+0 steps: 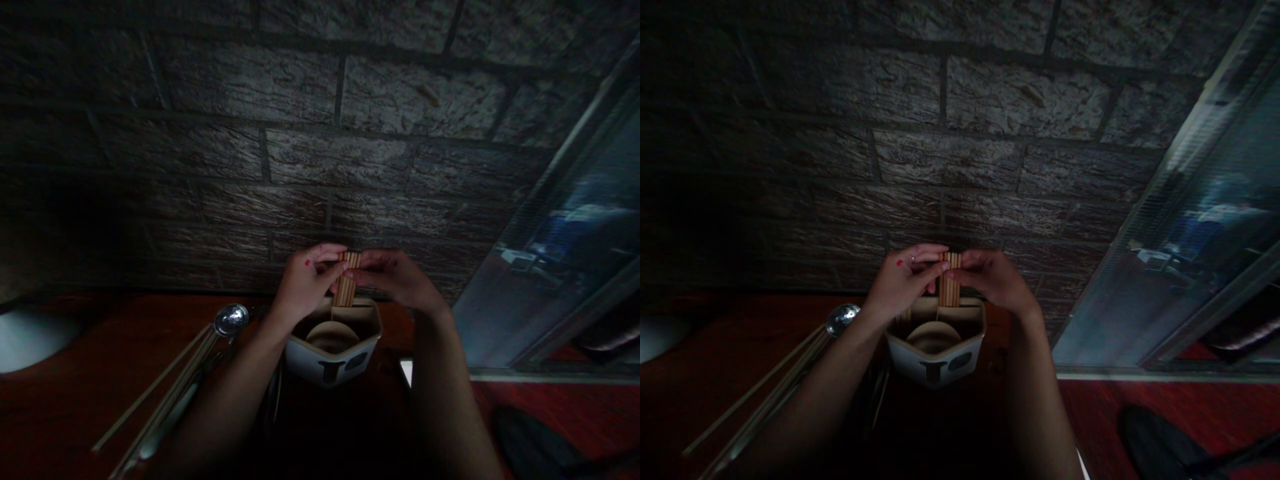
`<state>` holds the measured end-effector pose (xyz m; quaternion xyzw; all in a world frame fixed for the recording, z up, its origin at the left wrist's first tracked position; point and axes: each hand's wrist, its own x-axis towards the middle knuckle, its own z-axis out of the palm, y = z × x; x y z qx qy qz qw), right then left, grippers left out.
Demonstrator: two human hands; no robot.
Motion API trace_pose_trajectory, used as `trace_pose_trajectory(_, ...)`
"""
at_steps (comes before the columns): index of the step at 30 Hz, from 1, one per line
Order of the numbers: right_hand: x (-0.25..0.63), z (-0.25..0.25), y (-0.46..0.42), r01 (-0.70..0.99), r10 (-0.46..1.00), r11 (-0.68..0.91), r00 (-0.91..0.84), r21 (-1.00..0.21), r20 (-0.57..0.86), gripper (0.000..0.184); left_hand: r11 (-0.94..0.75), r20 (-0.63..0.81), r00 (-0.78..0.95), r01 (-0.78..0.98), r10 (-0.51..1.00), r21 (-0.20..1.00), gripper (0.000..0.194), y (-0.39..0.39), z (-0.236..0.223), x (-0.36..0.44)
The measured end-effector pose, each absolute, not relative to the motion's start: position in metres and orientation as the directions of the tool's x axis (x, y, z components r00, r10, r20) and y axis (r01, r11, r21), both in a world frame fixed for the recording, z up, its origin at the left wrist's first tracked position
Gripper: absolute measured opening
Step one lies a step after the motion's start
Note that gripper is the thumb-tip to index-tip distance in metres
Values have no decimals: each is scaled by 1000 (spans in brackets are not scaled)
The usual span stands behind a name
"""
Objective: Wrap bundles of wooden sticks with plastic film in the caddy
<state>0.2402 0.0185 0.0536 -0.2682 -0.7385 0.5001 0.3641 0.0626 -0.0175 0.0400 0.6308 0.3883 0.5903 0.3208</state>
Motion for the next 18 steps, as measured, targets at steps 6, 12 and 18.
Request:
trace_pose_trajectory(6,241,57,15,31,745,347,-617,-937,255,30,-482,482,9,60,876,874,31,-17,40,62)
trace_pose_trajectory(12,241,61,11,64,741,371,-622,-926,254,33,-455,455,16,12,891,891,31,-16,41,62)
trace_pose_trajectory(18,241,61,11,77,741,408,-611,-910,280,30,-433,433,15,-14,901,901,30,-18,43,62)
